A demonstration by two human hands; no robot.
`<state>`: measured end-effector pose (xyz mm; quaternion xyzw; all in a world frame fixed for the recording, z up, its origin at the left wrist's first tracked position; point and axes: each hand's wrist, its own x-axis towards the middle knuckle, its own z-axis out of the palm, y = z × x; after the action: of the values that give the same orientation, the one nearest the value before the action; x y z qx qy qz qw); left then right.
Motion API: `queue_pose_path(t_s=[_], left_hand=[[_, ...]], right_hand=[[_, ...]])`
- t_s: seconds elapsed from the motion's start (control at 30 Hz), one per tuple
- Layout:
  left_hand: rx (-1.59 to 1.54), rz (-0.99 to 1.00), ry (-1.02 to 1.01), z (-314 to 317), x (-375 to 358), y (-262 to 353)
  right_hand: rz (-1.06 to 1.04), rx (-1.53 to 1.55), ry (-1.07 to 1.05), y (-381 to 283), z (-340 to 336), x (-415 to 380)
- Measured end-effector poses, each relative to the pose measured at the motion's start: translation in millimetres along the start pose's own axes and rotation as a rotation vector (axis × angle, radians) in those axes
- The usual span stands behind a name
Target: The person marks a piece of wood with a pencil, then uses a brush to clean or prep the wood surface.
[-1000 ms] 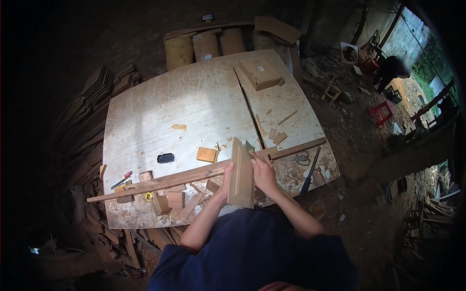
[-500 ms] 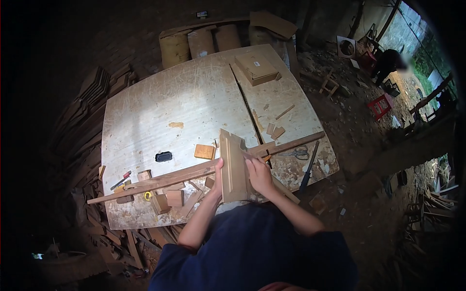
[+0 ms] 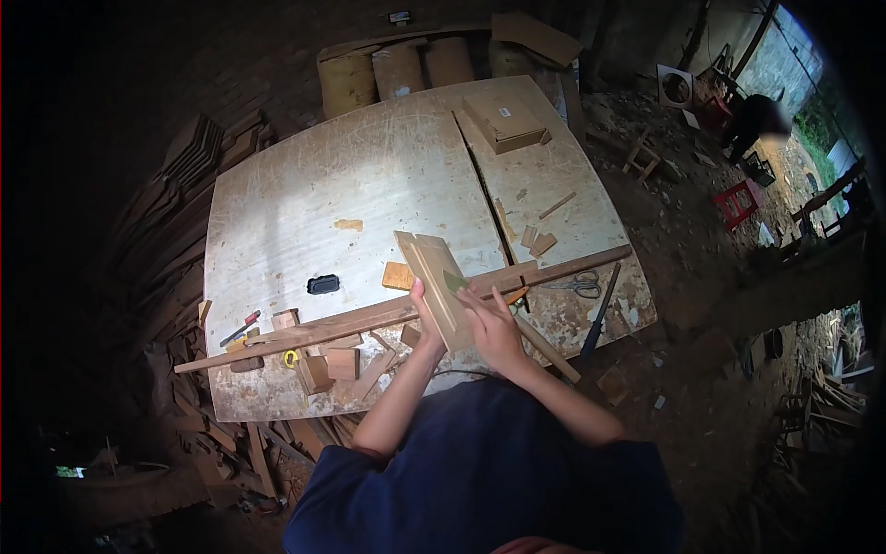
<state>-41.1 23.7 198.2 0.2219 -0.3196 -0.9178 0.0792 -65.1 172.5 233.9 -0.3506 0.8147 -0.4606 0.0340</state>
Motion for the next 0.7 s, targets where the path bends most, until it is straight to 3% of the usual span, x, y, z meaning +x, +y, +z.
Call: queue_pose_path(t_s=[0.03, 0.1, 0.2, 0.33, 0.43, 0.47, 0.57, 0.63, 0.7], left_hand=[[0.001, 0.017, -0.018, -3.3, 1.1, -2.3], [0.012, 0.064, -0.060, -9.0, 13.6, 1.3], [0.033, 0.109, 0.078, 6.8, 3.8, 11.4], [0.067, 0.132, 0.129, -3.0, 12.4, -13.0], [-0.049, 0.104, 0.242, -6.0, 12.4, -12.6], [-0.052, 0.104, 0.260, -8.5, 13.5, -12.4], [0.076, 0.082, 0.175, -45.1, 18.1, -23.8], [0.216, 0.047, 0.216, -69.7, 26.7, -29.0], [0.394, 0.137, 0.304, -102.7, 29.9, -39.3]], right_hand=[[0.121, -0.001, -0.050, 11.7, 1.3, 4.6], [-0.010, 0.002, 0.036, 2.3, 7.3, -5.8], [-0.117, 0.074, 0.022, -25.0, -8.9, -22.1], [0.026, -0.067, -0.002, -4.7, 0.7, -14.7], [-0.062, 0.187, -0.027, -35.1, -10.0, -29.9], [-0.175, 0.048, 0.062, -24.7, -8.3, -25.3], [0.375, -0.049, -0.338, 47.8, 6.9, -19.4], [0.392, 0.094, -0.308, 88.6, 15.9, -30.5], [0.398, 0.244, -0.259, 129.3, 35.3, -42.2]])
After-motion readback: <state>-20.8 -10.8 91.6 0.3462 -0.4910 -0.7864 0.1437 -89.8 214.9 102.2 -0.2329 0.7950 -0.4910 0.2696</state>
